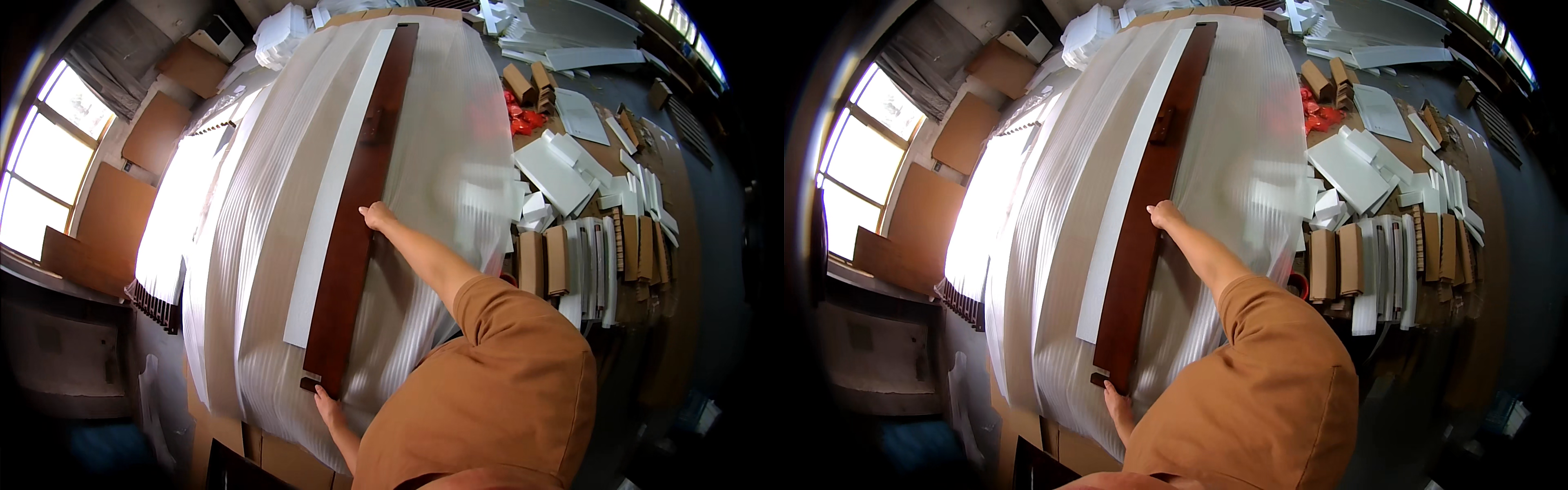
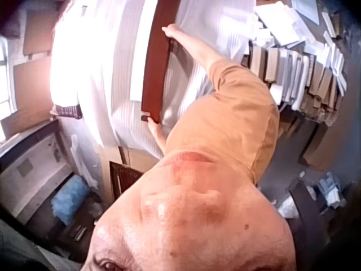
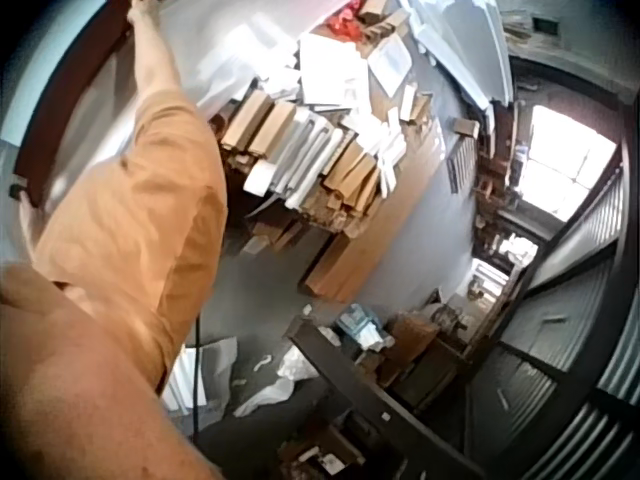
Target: The person assembles a large cardboard box and secures it with packing tape. They then place a large sheet of bubble wrap on the floor and arrange several wooden slats on top of it. The person wraps the wooden slats in the bubble wrap and places them into the cardboard box.
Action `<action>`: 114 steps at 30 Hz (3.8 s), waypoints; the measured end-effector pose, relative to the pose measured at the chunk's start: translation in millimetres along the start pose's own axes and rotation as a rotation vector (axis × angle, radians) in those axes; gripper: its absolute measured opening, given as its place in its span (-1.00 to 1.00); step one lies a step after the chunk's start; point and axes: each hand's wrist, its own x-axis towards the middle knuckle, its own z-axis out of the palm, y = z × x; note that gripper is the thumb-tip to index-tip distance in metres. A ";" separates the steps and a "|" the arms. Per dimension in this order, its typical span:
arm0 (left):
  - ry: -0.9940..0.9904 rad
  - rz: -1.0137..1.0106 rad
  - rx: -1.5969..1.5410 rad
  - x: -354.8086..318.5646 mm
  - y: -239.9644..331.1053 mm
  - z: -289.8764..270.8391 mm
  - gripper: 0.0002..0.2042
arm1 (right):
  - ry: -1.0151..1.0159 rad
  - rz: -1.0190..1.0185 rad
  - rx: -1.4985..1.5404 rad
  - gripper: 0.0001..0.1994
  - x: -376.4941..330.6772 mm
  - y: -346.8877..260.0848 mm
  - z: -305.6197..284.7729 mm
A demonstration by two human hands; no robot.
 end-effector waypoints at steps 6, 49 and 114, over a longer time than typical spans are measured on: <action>0.018 -0.037 -0.018 -27.8 16.6 0.2 -0.31 | -0.084 0.063 0.111 -0.35 -10.0 -4.2 2.4; 0.390 0.309 0.441 20.4 0.3 -30.0 -0.66 | 1.404 0.514 0.859 -0.77 -267.6 528.1 -389.9; 0.089 0.268 0.735 137.5 130.9 24.5 -0.29 | -0.685 -0.230 0.061 -0.71 -278.3 105.5 30.4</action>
